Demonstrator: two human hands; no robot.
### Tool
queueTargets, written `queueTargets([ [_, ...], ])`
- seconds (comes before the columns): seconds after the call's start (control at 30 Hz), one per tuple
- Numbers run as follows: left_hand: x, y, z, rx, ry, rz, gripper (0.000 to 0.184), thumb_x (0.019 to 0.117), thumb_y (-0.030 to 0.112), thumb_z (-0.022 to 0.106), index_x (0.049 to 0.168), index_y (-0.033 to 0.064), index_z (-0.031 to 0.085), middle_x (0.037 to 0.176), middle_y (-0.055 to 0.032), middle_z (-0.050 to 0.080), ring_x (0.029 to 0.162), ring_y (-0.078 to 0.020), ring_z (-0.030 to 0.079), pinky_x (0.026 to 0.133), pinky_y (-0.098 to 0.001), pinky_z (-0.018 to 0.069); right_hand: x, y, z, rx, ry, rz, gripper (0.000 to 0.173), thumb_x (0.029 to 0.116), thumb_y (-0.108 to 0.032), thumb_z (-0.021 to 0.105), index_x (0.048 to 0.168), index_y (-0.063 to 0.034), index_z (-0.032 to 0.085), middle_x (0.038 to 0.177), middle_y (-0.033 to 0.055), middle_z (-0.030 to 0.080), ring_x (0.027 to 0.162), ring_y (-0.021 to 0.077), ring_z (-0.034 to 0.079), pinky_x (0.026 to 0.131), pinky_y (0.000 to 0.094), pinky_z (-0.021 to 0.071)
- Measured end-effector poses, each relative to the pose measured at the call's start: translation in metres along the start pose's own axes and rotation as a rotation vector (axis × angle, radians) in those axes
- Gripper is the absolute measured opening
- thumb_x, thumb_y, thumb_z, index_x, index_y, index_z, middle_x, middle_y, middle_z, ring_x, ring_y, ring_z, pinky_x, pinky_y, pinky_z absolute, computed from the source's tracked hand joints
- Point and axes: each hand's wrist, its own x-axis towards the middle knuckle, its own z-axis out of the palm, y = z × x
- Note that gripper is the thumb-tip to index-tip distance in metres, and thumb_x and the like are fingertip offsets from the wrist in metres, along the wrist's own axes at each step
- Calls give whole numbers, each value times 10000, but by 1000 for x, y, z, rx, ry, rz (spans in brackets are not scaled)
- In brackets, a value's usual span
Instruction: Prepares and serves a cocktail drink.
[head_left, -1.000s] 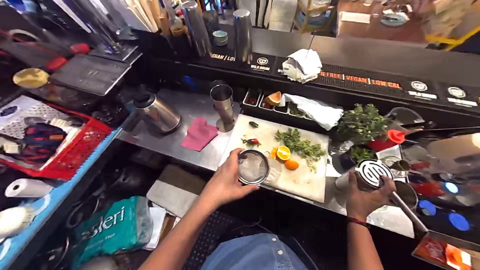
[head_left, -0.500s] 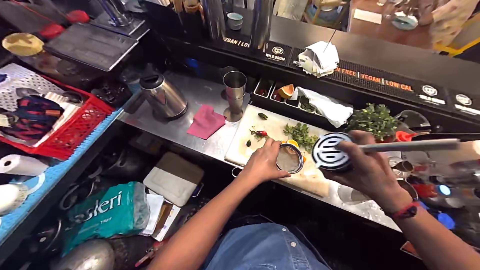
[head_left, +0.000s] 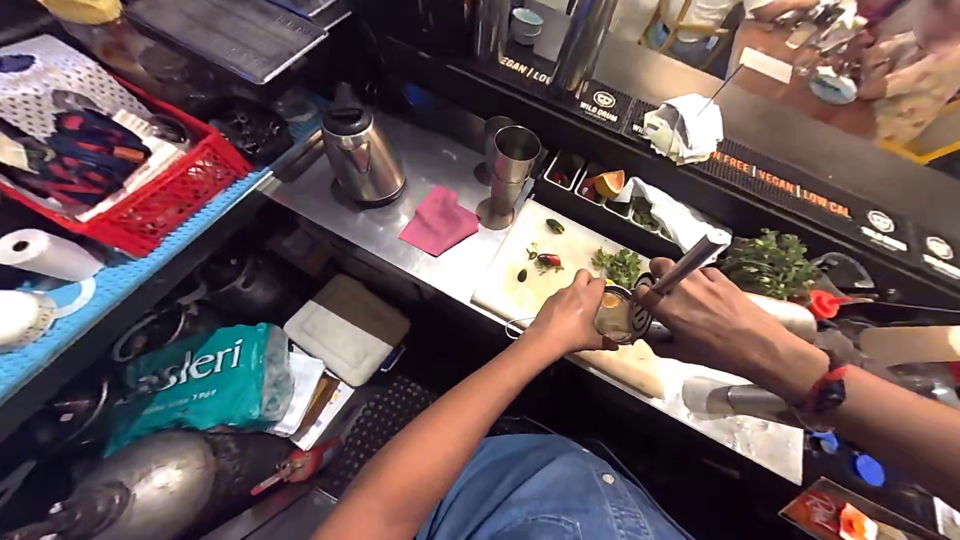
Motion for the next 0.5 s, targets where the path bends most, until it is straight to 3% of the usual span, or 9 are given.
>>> queueTargets([
  [0.23, 0, -2, -3, -22, -3, -2, 952, 635, 380, 966, 1420, 58, 535, 1353, -173, 546, 1055, -305, 671, 851, -495, 599, 0, 2, -32, -72, -77, 1, 513, 723, -397, 845, 1098, -107, 649, 1117, 186, 568, 985, 396, 618, 666, 493, 509],
  [0.5, 3, 0, -12, -15, -14, 27, 940, 643, 415, 966, 1407, 68, 542, 1341, -160, 552, 1089, -292, 659, 893, -480, 589, 3, 3, -58, -157, -88, -63, 529, 693, -372, 872, 1123, -149, 662, 1095, 185, 608, 960, 387, 622, 671, 485, 483],
])
